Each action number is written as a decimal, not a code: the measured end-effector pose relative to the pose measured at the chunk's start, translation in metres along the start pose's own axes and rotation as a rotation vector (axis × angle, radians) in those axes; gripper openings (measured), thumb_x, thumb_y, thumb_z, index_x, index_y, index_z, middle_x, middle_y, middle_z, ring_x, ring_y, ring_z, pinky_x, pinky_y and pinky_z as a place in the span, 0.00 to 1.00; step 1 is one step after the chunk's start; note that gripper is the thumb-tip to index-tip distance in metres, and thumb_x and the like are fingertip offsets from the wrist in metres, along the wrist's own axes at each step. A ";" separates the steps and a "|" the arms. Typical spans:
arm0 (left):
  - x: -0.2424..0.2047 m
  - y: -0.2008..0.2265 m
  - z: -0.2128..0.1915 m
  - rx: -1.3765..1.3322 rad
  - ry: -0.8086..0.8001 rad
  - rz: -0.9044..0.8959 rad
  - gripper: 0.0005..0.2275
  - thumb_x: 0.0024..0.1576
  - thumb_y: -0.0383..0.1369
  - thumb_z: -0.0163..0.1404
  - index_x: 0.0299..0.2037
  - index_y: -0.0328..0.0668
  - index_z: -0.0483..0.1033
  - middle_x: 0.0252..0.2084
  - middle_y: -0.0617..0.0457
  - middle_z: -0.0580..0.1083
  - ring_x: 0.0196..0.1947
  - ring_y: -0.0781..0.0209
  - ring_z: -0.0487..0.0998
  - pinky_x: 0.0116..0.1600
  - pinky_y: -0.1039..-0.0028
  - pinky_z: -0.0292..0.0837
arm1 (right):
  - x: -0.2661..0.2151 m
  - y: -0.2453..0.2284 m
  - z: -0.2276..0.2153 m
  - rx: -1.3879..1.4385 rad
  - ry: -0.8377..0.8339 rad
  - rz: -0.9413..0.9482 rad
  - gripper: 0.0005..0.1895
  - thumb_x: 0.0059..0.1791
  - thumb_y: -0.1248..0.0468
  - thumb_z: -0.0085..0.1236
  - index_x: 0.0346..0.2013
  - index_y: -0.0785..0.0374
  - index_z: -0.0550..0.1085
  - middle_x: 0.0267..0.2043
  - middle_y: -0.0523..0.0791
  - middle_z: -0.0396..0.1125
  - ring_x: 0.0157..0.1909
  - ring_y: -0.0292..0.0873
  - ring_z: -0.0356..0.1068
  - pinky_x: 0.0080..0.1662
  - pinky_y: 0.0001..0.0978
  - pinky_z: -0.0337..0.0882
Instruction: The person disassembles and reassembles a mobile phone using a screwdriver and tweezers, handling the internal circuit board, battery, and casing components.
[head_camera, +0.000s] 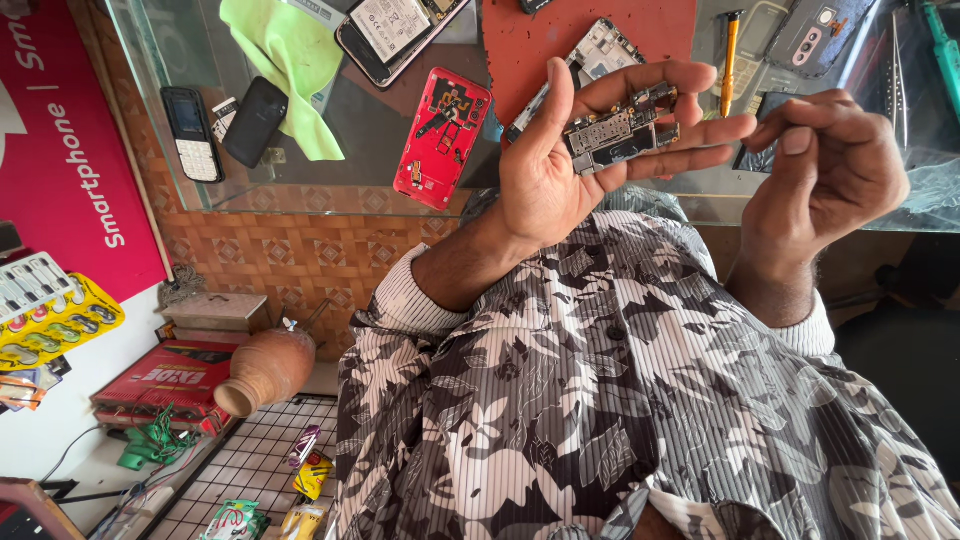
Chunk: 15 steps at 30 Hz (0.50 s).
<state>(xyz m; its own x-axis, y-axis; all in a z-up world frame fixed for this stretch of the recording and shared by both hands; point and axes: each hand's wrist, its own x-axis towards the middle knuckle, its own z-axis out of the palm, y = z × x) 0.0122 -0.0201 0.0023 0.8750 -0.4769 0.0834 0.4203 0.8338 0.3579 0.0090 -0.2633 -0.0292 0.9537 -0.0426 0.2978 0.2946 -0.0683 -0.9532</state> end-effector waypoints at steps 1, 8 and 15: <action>0.000 -0.001 -0.001 0.001 -0.002 0.005 0.38 0.72 0.60 0.21 0.70 0.26 0.61 0.52 0.42 0.73 0.68 0.38 0.67 0.76 0.51 0.60 | 0.001 -0.001 0.000 0.001 -0.005 -0.001 0.06 0.65 0.72 0.53 0.48 0.76 0.69 0.39 0.56 0.71 0.35 0.42 0.71 0.38 0.28 0.73; 0.000 -0.002 -0.003 0.013 0.003 0.006 0.39 0.73 0.60 0.19 0.71 0.25 0.61 0.49 0.44 0.73 0.68 0.39 0.68 0.77 0.52 0.61 | -0.001 -0.003 0.002 0.004 -0.015 0.029 0.07 0.65 0.72 0.53 0.48 0.77 0.70 0.39 0.55 0.71 0.36 0.42 0.74 0.40 0.28 0.75; 0.001 0.000 -0.005 0.027 0.012 -0.002 0.39 0.73 0.60 0.19 0.71 0.26 0.62 0.58 0.39 0.74 0.67 0.39 0.69 0.75 0.51 0.64 | -0.002 -0.004 0.002 0.009 -0.015 0.076 0.07 0.65 0.73 0.53 0.46 0.79 0.70 0.38 0.54 0.70 0.35 0.41 0.73 0.39 0.27 0.74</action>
<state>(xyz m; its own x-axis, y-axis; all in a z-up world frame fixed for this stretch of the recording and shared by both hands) 0.0142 -0.0195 -0.0024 0.8769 -0.4752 0.0719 0.4157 0.8249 0.3830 0.0057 -0.2609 -0.0259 0.9741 -0.0322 0.2238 0.2218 -0.0564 -0.9735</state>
